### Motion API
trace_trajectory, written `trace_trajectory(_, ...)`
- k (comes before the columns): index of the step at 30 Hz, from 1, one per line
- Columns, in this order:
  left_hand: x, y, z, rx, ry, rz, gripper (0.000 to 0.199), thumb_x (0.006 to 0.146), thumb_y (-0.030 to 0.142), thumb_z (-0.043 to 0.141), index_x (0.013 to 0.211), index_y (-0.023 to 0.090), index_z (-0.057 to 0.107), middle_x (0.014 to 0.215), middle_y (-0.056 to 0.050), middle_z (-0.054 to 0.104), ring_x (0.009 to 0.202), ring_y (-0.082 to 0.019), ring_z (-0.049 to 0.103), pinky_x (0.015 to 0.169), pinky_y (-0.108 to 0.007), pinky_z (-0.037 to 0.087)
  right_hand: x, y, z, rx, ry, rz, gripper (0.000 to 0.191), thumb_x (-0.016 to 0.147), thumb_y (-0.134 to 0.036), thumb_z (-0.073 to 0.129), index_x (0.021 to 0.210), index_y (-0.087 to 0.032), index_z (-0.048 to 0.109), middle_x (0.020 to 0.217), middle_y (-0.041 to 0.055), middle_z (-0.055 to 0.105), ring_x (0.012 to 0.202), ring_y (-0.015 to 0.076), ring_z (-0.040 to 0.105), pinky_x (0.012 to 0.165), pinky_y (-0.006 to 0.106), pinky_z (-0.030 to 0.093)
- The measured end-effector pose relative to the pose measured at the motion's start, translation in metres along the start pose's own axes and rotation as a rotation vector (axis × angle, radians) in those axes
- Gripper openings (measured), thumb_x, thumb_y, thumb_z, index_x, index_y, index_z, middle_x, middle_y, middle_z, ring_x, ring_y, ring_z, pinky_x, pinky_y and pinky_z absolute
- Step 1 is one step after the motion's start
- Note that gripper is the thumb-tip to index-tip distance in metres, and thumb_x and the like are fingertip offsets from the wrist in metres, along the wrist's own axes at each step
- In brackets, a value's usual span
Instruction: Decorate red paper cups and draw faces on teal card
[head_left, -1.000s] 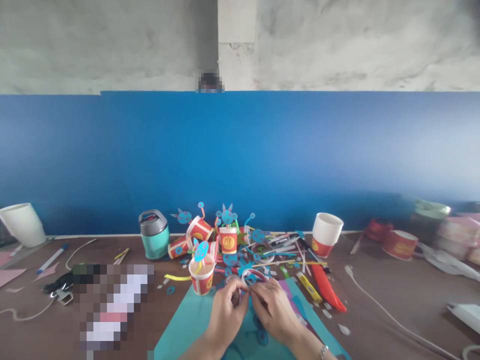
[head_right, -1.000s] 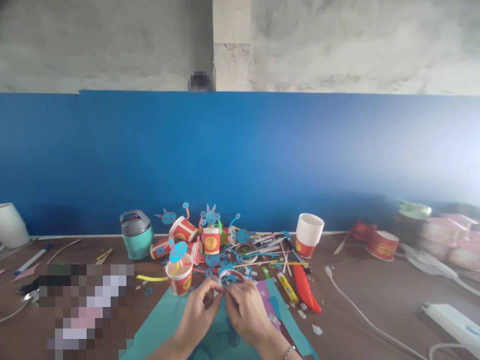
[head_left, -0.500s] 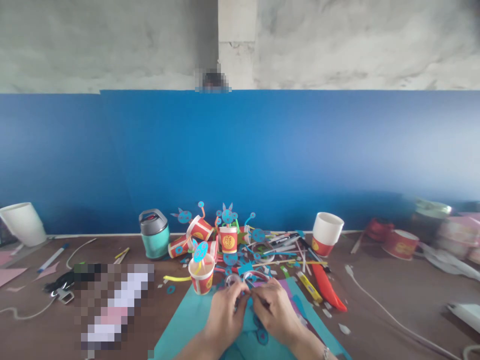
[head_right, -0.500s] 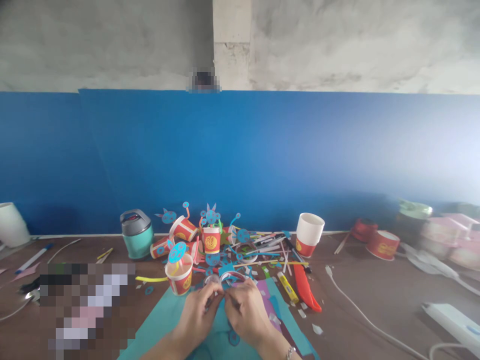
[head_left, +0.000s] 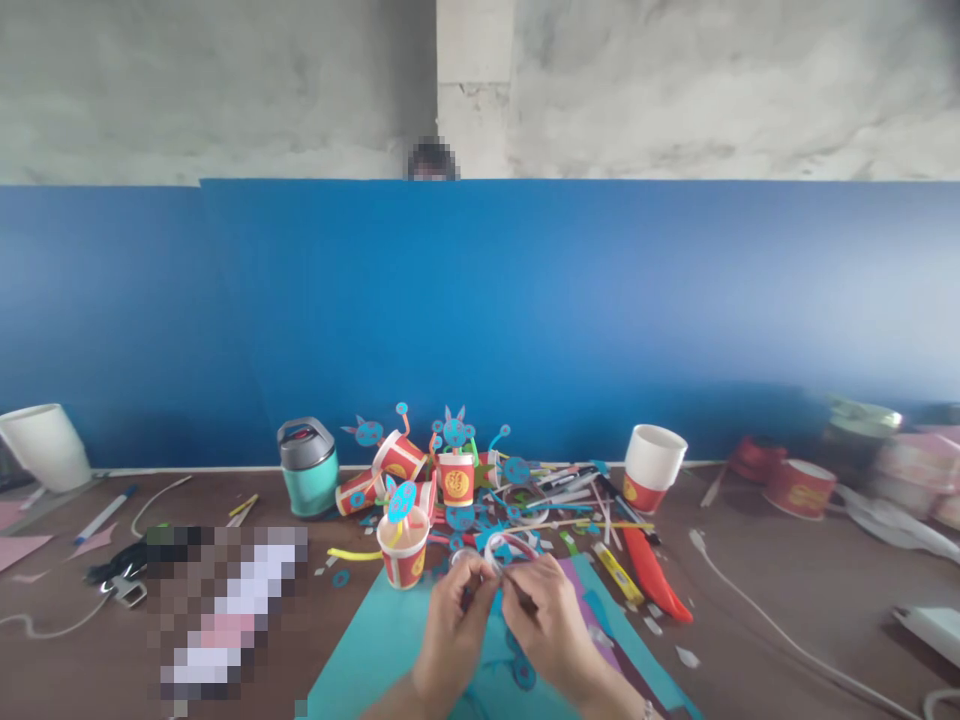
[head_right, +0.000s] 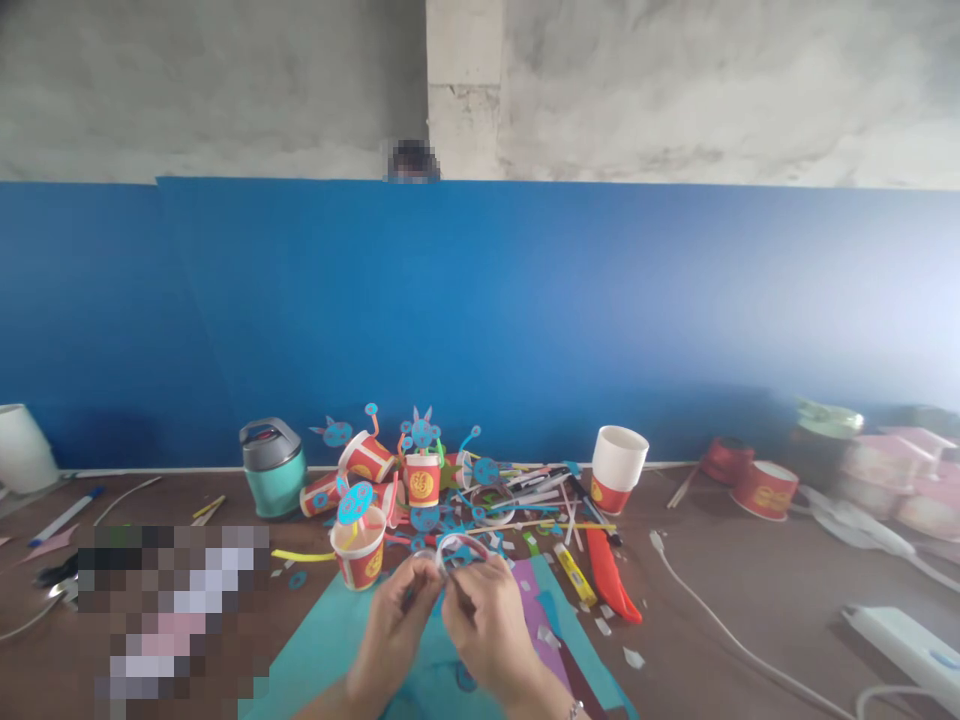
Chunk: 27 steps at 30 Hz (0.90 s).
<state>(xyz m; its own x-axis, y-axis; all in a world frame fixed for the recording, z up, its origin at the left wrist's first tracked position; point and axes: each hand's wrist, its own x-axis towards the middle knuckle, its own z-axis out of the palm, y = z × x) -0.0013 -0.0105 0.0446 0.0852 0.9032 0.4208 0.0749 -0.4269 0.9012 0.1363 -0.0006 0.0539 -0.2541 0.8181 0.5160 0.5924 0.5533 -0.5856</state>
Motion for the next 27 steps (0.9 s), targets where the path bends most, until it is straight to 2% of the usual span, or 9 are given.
trace_trajectory(2,0.0,0.001,0.001,-0.112,0.024,-0.061,0.025,0.088,0.039,0.051,0.074,0.018,0.052,0.068,0.003,0.045,0.063,-0.011,0.041,0.06,-0.021,0.036,0.0,0.008,-0.002,-0.204,0.038,-0.047,0.029,0.085,-0.02,0.039,0.056,-0.02,0.046,0.052,-0.0016,0.051,0.053,0.0138,0.047,0.062,0.03,0.035)
trace_trajectory(4,0.002,0.001,0.001,-0.238,0.026,-0.177,0.029,0.085,0.044,0.054,0.075,0.018,0.051,0.06,0.006,0.038,0.055,-0.008,0.033,0.051,-0.019,0.029,0.0,0.019,-0.003,-0.342,0.03,-0.016,0.028,0.086,-0.019,0.04,0.06,-0.02,0.052,0.055,0.0002,0.057,0.056,0.0161,0.053,0.064,0.031,0.036)
trace_trajectory(7,0.005,-0.001,-0.001,-0.413,-0.01,-0.362,0.036,0.081,0.053,0.056,0.078,0.017,0.052,0.05,0.011,0.025,0.045,-0.006,0.017,0.042,-0.02,0.013,-0.001,0.034,-0.003,-0.482,0.0,0.049,0.02,0.084,-0.016,0.045,0.076,-0.021,0.063,0.069,0.0048,0.066,0.074,0.023,0.06,0.071,0.036,0.039)
trace_trajectory(9,0.007,-0.002,-0.003,-0.491,-0.018,-0.422,0.041,0.079,0.057,0.055,0.082,0.016,0.054,0.049,0.011,0.023,0.043,-0.006,0.013,0.041,-0.021,0.008,-0.002,0.038,-0.002,-0.503,0.03,0.083,0.02,0.078,-0.013,0.051,0.091,-0.02,0.065,0.086,0.0092,0.068,0.089,0.0291,0.059,0.075,0.04,0.041)
trace_trajectory(12,0.009,-0.003,-0.003,-0.561,-0.029,-0.481,0.048,0.075,0.063,0.056,0.082,0.016,0.057,0.05,0.011,0.022,0.043,-0.005,0.013,0.041,-0.022,0.006,-0.002,0.033,-0.003,-0.33,0.1,0.067,0.026,0.076,-0.013,0.054,0.1,-0.02,0.061,0.103,0.0112,0.064,0.101,0.0301,0.055,0.082,0.043,0.042)
trace_trajectory(16,0.007,-0.004,0.0,-0.54,0.0,-0.551,0.052,0.072,0.067,0.055,0.081,0.016,0.058,0.049,0.011,0.022,0.043,-0.006,0.012,0.041,-0.023,0.007,0.0,0.014,-0.004,0.028,0.088,0.018,0.009,0.085,-0.02,0.05,0.082,-0.021,0.058,0.092,0.0064,0.063,0.092,0.0223,0.057,0.082,0.035,0.045)
trace_trajectory(23,0.006,0.0,0.001,-0.491,-0.024,-0.564,0.045,0.068,0.063,0.063,0.076,0.019,0.058,0.051,0.01,0.02,0.045,-0.007,0.011,0.044,-0.023,0.007,-0.001,0.006,0.002,0.22,0.11,0.077,0.015,0.083,-0.023,0.055,0.069,-0.021,0.055,0.088,0.0064,0.062,0.087,0.0222,0.058,0.081,0.033,0.045)
trace_trajectory(25,0.006,-0.001,0.001,-0.455,-0.026,-0.546,0.043,0.068,0.062,0.063,0.074,0.019,0.059,0.051,0.01,0.022,0.045,-0.007,0.015,0.043,-0.023,0.011,-0.001,0.006,0.002,0.283,0.101,0.1,0.016,0.084,-0.024,0.054,0.068,-0.02,0.055,0.089,0.0065,0.061,0.088,0.0218,0.058,0.081,0.032,0.044)
trace_trajectory(27,0.006,-0.005,0.001,-0.413,-0.003,-0.497,0.044,0.069,0.063,0.062,0.075,0.019,0.061,0.054,0.007,0.032,0.047,-0.008,0.027,0.044,-0.022,0.022,0.0,0.004,0.0,0.342,0.093,0.134,0.016,0.083,-0.024,0.054,0.068,-0.02,0.054,0.089,0.0062,0.06,0.088,0.0212,0.057,0.08,0.031,0.045)
